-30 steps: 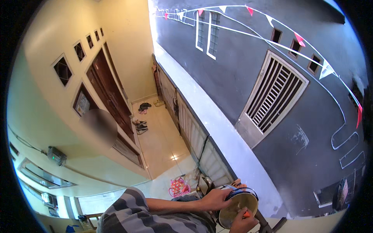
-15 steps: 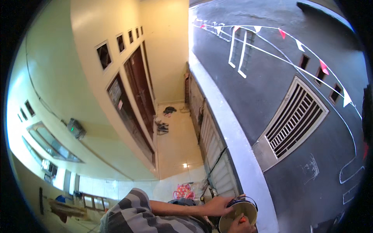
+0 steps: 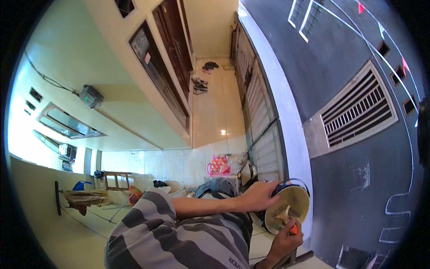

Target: The person paints the sides and top edges of a pillar using a paintbrush, repeatedly dipping the brush into a paint bucket.

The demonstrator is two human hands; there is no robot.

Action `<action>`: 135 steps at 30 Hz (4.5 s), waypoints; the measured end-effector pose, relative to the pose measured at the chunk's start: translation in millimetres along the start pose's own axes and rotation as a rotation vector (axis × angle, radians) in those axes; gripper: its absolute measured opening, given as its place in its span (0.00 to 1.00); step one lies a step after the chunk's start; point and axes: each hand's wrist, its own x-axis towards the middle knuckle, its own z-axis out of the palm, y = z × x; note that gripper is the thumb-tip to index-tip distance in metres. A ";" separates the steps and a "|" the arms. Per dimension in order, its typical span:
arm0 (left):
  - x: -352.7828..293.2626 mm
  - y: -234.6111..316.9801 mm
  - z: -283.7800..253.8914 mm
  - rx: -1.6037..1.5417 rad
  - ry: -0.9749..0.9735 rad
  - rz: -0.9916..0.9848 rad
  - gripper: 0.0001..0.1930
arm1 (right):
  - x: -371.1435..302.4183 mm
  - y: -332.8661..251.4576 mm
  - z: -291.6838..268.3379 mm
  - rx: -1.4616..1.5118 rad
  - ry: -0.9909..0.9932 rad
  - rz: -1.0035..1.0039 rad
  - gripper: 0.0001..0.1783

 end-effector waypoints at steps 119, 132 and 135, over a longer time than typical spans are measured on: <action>-52.4 95.8 232.5 -0.250 -1.304 0.090 0.14 | -251.3 59.2 -393.0 0.835 1.984 -0.083 0.17; -36.6 87.9 204.0 -0.452 -1.367 0.183 0.11 | -206.1 -92.7 -661.7 -0.318 1.660 0.457 0.20; -40.8 89.3 197.9 -0.477 -1.324 0.124 0.11 | -186.8 -132.5 -701.1 -0.329 1.755 0.250 0.19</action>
